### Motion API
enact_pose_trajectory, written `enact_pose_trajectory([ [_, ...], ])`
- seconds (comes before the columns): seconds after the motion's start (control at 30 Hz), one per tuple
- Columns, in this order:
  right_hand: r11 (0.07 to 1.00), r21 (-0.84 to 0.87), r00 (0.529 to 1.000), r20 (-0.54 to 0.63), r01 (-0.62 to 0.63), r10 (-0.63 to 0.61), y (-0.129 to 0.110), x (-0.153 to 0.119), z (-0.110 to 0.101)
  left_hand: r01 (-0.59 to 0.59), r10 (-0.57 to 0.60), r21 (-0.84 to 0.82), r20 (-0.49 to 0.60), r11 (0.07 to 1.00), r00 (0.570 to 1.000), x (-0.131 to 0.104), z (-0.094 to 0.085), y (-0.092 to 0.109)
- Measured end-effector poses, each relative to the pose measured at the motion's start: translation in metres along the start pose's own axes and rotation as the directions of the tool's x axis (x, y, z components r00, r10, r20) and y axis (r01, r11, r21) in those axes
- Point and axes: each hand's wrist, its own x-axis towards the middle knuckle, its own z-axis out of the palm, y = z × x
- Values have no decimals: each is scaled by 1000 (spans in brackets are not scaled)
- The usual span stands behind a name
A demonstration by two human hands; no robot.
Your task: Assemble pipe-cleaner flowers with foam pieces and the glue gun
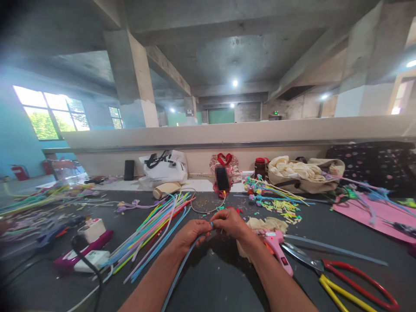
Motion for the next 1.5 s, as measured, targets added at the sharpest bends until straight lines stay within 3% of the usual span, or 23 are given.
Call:
enact_pose_trajectory([
  [0.17, 992, -126, 1000, -7, -21, 20, 3, 0, 2, -60, 72, 116, -101, 991, 992, 1, 5, -6],
  [0.4, 938, -346, 989, -144, -24, -28, 0, 0, 6, -96, 158, 259, -231, 961, 960, 4, 8, -7],
  [0.6, 872, -490, 969, -213, 2, -121, -4, 2, 9, -107, 153, 240, -184, 965, 971, 2, 6, -8],
  [0.93, 870, -493, 942, -301, -19, -150, -3, 3, 10, -70, 77, 61, -118, 996, 990, 2, 4, -2],
  [1.17, 926, -376, 922, -373, -45, -107, -2, 4, 12, -11, 8, -45, -60, 999, 998, 2, 2, 0],
  [1.33, 991, -106, 954, -294, -87, 52, 0, 6, 2, 0, -6, -95, -57, 995, 998, 3, 0, 1],
  [1.5, 991, 85, 972, -200, -107, 123, 1, 5, 3, -22, 16, -88, -74, 996, 997, 3, 1, 2],
])
